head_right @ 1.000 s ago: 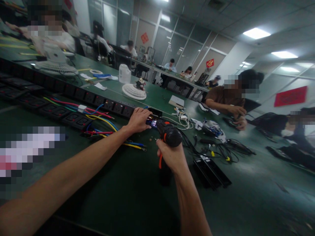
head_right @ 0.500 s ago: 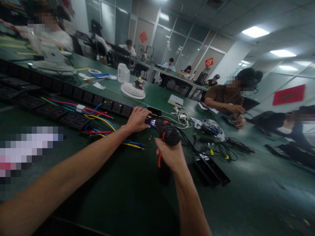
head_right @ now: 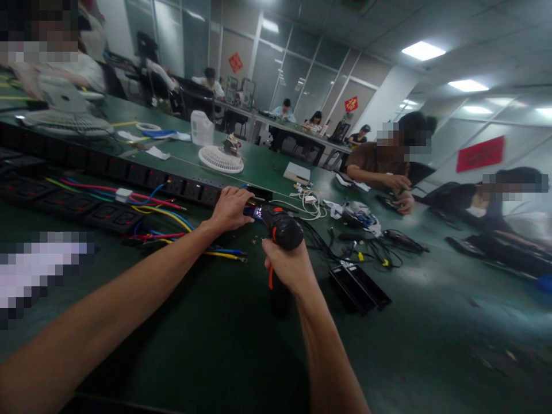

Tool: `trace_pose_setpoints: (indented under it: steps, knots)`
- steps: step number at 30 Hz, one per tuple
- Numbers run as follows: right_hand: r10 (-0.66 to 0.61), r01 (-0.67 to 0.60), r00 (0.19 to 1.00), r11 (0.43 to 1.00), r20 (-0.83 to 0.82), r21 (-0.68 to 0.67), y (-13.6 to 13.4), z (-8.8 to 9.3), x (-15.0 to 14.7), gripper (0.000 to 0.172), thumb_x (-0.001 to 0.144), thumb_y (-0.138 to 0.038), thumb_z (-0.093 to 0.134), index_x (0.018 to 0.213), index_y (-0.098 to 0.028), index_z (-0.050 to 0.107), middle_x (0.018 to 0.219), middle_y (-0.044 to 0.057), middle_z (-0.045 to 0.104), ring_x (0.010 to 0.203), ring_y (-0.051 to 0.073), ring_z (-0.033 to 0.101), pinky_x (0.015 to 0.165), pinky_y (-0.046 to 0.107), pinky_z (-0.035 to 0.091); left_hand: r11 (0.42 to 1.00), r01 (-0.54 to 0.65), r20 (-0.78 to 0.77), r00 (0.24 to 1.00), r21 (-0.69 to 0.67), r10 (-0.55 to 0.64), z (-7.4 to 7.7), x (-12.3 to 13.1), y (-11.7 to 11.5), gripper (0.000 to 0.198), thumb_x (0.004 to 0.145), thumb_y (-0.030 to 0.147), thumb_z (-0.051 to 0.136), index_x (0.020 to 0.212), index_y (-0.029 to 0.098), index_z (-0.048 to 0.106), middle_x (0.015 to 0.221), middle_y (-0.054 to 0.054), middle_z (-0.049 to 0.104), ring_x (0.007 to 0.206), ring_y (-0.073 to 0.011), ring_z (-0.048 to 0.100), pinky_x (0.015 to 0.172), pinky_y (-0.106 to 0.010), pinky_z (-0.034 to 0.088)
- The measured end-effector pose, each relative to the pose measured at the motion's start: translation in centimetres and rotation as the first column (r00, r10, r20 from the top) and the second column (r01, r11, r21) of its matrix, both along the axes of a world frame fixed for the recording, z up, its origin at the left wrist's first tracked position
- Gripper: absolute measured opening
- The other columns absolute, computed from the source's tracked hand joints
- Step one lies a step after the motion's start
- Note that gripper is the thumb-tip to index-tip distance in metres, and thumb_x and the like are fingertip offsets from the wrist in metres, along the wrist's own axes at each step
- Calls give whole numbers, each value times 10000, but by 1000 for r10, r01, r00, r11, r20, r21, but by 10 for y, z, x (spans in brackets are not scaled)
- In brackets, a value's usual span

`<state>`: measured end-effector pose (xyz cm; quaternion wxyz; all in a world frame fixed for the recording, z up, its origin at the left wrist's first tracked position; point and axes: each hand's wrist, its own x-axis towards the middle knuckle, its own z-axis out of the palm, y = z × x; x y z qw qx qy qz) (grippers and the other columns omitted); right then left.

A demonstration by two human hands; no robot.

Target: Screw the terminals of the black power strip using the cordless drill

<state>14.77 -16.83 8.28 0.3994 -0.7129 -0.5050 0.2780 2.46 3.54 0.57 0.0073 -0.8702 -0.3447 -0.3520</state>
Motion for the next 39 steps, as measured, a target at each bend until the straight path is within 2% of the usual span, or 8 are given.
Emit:
trace_pose_setpoints:
  steps: [16, 23, 39]
  knots:
    - [5, -4, 999, 1000, -35, 31, -2, 6, -5, 208, 765, -210, 626, 576, -222, 540, 477, -6, 562, 449, 126, 506, 497, 288, 425, 999, -20, -23, 1000, -26, 19, 3, -1, -3, 624, 748, 389, 849, 1316, 270, 620, 1301, -85, 672, 1247, -348, 532, 1150, -505, 328]
    - [4, -2, 998, 1000, -59, 31, 0, 2, -4, 113, 765, -195, 632, 666, -222, 586, 494, -3, 582, 448, 137, 518, 497, 302, 438, 1000, -21, -37, 999, -12, 21, 3, -1, -2, 612, 766, 394, 832, 1322, 260, 611, 1313, -88, 666, 1248, -348, 528, 1144, -515, 330]
    - [8, -4, 998, 998, -66, 69, -3, 5, -5, 156, 737, -185, 620, 597, -218, 560, 475, 4, 585, 436, 131, 521, 462, 287, 441, 1000, -18, -43, 999, 10, 18, 4, -1, -2, 602, 766, 410, 834, 1302, 262, 604, 1318, -92, 667, 1234, -355, 534, 1123, -518, 351]
